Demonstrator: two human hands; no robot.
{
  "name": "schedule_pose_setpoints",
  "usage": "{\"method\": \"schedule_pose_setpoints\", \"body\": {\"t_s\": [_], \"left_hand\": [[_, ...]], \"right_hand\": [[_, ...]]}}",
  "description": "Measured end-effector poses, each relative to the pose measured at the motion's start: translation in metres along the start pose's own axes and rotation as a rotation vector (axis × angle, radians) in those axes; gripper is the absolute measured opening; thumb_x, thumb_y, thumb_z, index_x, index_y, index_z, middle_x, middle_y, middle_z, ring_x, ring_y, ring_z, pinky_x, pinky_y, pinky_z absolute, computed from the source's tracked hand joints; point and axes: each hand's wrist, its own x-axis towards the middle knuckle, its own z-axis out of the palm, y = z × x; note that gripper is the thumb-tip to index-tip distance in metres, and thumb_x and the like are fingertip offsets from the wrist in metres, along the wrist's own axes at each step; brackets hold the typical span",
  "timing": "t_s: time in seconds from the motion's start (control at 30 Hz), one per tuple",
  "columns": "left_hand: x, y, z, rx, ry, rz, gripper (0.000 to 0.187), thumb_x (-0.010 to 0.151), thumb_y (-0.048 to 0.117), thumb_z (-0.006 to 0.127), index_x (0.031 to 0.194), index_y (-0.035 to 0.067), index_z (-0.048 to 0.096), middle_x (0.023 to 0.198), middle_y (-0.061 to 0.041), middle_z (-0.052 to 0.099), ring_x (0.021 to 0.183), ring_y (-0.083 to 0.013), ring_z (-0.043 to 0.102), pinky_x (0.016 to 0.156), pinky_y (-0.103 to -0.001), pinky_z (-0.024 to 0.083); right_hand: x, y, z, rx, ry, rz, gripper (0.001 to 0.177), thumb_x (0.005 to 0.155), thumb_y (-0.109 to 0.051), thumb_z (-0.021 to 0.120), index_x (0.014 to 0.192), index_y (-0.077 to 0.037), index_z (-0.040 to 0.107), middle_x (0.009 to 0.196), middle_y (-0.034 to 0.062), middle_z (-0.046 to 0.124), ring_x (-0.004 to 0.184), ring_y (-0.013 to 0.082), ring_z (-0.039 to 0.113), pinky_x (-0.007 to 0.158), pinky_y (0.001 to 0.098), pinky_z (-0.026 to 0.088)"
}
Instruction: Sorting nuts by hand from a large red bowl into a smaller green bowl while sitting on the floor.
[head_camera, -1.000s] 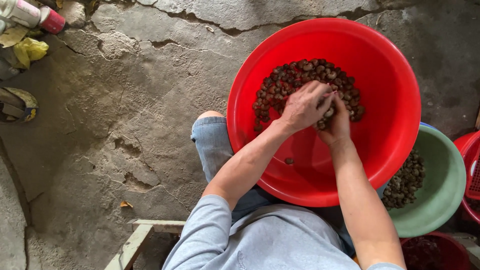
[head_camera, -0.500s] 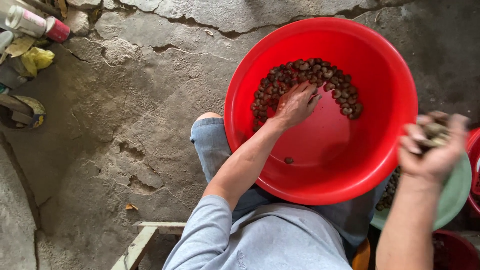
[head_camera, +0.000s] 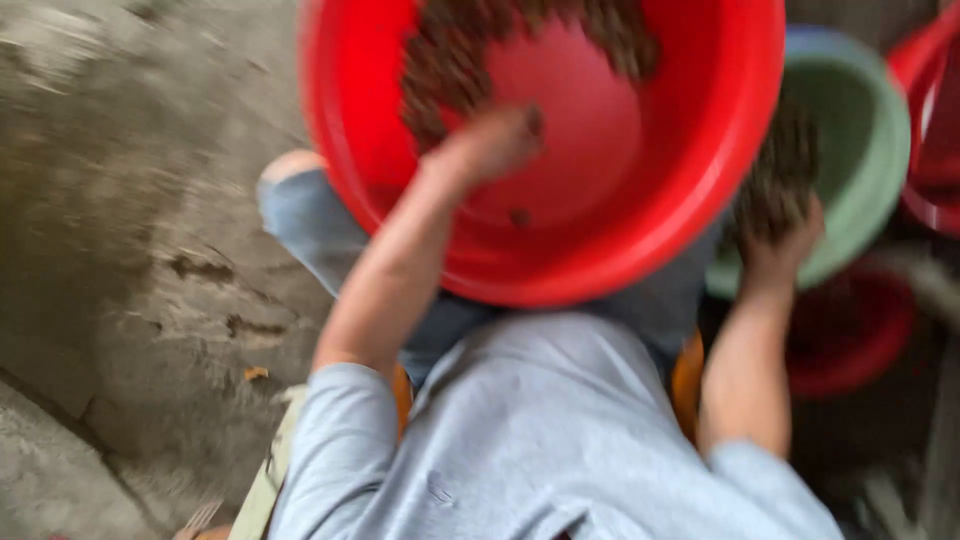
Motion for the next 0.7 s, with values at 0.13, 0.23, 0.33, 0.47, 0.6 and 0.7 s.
{"method": "schedule_pose_setpoints", "body": {"t_s": [0.13, 0.23, 0.33, 0.47, 0.6, 0.7], "left_hand": [[-0.023, 0.01, -0.022, 0.075, 0.192, 0.025, 0.016, 0.089, 0.018, 0.069, 0.101, 0.007, 0.07, 0.09, -0.016, 0.075, 0.078, -0.0436, 0.07, 0.063, -0.053, 0.054], [-0.03, 0.021, -0.026, 0.084, 0.131, -0.001, 0.011, 0.086, 0.011, 0.071, 0.097, 0.01, 0.07, 0.087, -0.012, 0.075, 0.077, -0.0408, 0.069, 0.063, -0.052, 0.053], [-0.025, 0.019, -0.006, 0.17, -0.065, -0.019, 0.014, 0.083, 0.013, 0.07, 0.096, 0.009, 0.072, 0.087, -0.017, 0.074, 0.074, -0.0446, 0.069, 0.063, -0.054, 0.054], [-0.017, 0.02, 0.044, 0.364, -0.271, -0.032, 0.02, 0.083, 0.022, 0.071, 0.095, 0.006, 0.077, 0.089, -0.021, 0.076, 0.076, -0.0443, 0.073, 0.063, -0.054, 0.058], [-0.015, 0.018, 0.093, 0.487, -0.217, 0.061, 0.02, 0.092, 0.017, 0.058, 0.09, 0.012, 0.077, 0.089, -0.014, 0.077, 0.076, -0.0385, 0.074, 0.06, -0.052, 0.058], [-0.018, 0.03, 0.091, 0.544, -0.304, 0.07, 0.021, 0.093, 0.019, 0.057, 0.098, 0.014, 0.077, 0.098, -0.012, 0.077, 0.086, -0.036, 0.074, 0.07, -0.05, 0.059]], "right_hand": [[-0.005, 0.0, -0.002, 0.155, -0.068, 0.163, 0.023, 0.1, -0.023, 0.06, 0.105, -0.002, 0.068, 0.075, 0.0071, 0.062, 0.052, 0.01, 0.045, 0.047, 0.021, 0.038], [-0.008, -0.011, 0.0, 0.227, -0.128, 0.24, 0.028, 0.1, -0.025, 0.062, 0.116, -0.002, 0.065, 0.092, 0.0087, 0.068, 0.063, 0.0112, 0.056, 0.053, 0.0187, 0.044], [-0.022, -0.017, 0.022, 0.197, -0.077, 0.165, 0.037, 0.096, -0.027, 0.061, 0.122, 0.0, 0.06, 0.1, 0.0114, 0.07, 0.071, 0.0165, 0.066, 0.055, 0.0224, 0.05], [-0.026, -0.009, 0.031, -0.485, 0.202, -0.064, 0.047, 0.084, -0.043, 0.058, 0.119, -0.014, 0.066, 0.122, 0.0094, 0.07, 0.109, 0.023, 0.056, 0.093, 0.041, 0.042], [-0.021, -0.002, 0.026, -0.46, 0.123, -0.177, 0.073, 0.092, -0.035, 0.062, 0.154, -0.003, 0.041, 0.16, 0.0262, 0.034, 0.149, 0.043, 0.036, 0.114, 0.0526, 0.043], [-0.073, -0.003, 0.079, -0.451, -0.038, -0.391, 0.029, 0.097, -0.015, 0.066, 0.124, -0.01, 0.058, 0.09, 0.003, 0.062, 0.075, 0.0133, 0.061, 0.065, 0.0254, 0.049]]}}
